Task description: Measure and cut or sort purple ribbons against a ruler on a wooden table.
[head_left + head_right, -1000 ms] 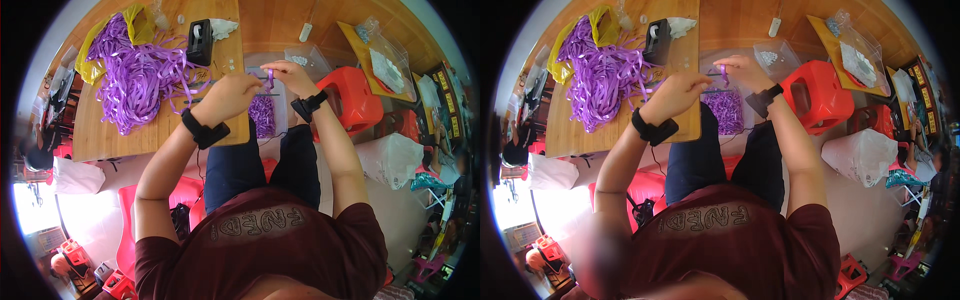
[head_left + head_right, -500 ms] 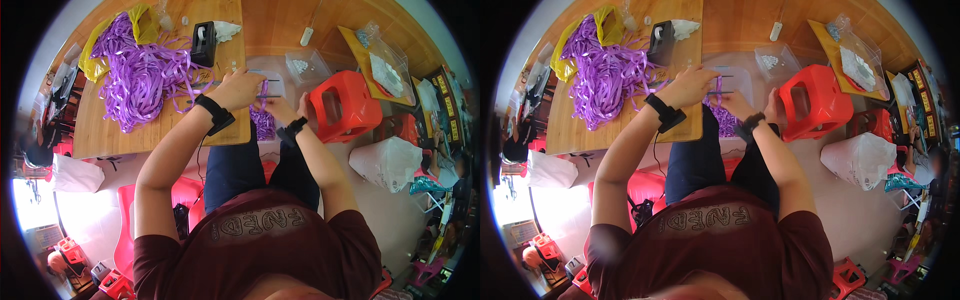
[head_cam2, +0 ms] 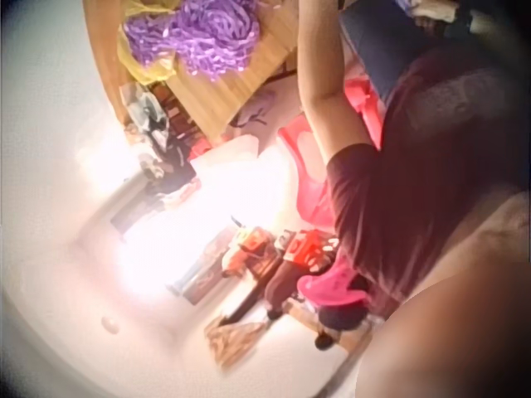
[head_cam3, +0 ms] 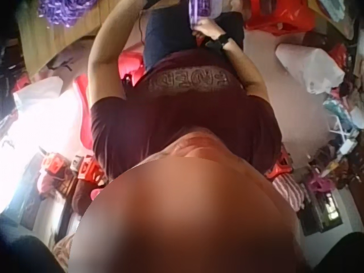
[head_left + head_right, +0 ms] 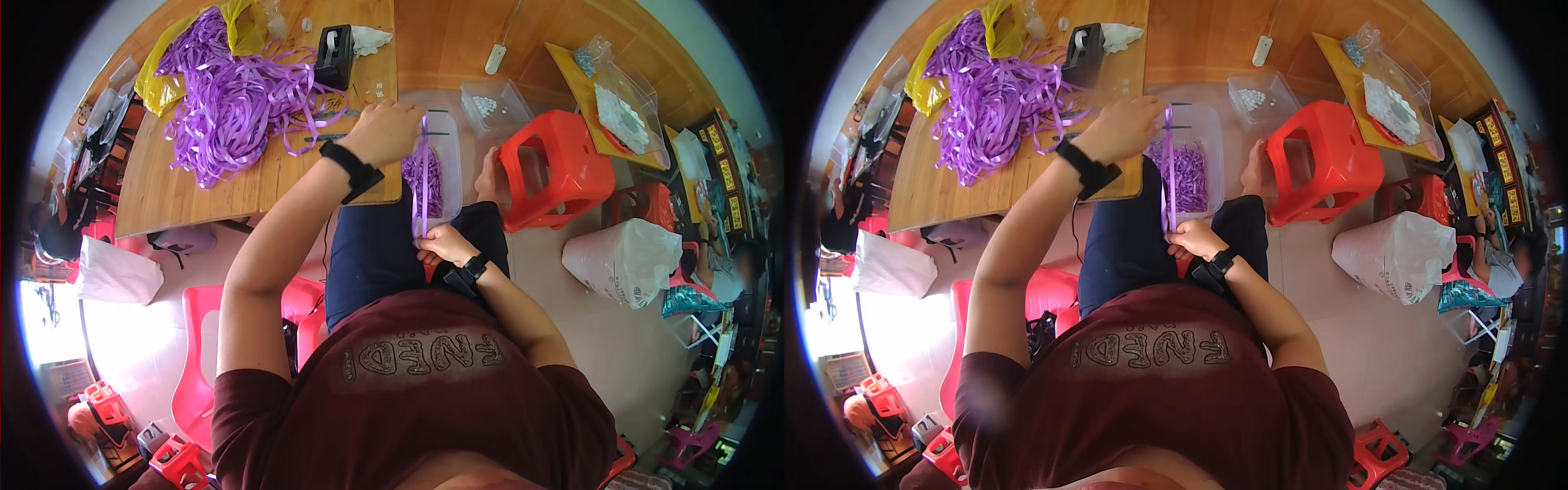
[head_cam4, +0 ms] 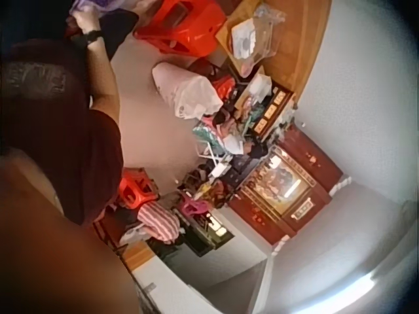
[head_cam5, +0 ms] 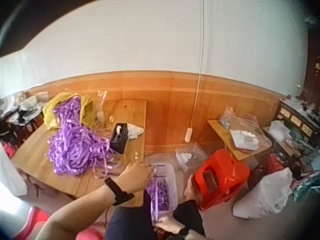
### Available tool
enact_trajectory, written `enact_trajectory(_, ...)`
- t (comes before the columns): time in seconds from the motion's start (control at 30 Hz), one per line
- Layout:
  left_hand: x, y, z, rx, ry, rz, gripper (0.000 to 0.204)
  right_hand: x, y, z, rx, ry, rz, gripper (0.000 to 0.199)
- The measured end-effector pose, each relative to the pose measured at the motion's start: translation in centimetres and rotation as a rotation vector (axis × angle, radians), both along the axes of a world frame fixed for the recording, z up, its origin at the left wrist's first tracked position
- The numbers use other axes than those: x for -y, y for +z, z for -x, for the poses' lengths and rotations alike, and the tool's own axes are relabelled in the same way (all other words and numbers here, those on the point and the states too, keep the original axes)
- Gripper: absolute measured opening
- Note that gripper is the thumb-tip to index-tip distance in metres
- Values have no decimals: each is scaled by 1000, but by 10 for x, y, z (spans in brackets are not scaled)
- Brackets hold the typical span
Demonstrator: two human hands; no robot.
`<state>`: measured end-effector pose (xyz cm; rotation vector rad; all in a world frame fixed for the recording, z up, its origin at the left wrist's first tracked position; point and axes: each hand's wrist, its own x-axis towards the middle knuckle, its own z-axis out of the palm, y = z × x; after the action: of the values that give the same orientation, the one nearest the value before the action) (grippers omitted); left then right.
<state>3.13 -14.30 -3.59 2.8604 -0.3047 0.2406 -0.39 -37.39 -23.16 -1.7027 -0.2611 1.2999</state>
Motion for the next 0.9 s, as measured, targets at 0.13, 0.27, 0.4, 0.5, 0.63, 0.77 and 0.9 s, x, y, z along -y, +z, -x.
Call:
enact_trajectory(0.13, 46, 15, 77, 0, -214, 487, 27, 10, -3, 5, 49, 5, -17, 22)
enact_trajectory(0.27, 58, -42, 131, -482, -75, 623, 27, 15, -5, 7, 39, 19, -16, 19)
enact_trajectory(0.4, 61, -119, 123, -221, 267, 690, 29, 12, 19, 17, 84, 51, -14, 22)
enact_trajectory(0.5, 68, -114, 121, -508, 352, 1008, 33, 13, 25, 20, 61, 44, -45, 24)
enact_trajectory(0.63, 62, -128, 125, -351, 303, 976, 33, 16, 44, 27, -21, 96, -78, 25)
enact_trajectory(0.77, 61, -121, 128, -382, 293, 1322, 27, 17, 56, 35, -47, 82, -97, 23)
enact_trajectory(0.9, 58, -114, 132, -486, 287, 1249, 23, 24, 71, 27, -42, 129, -131, 26)
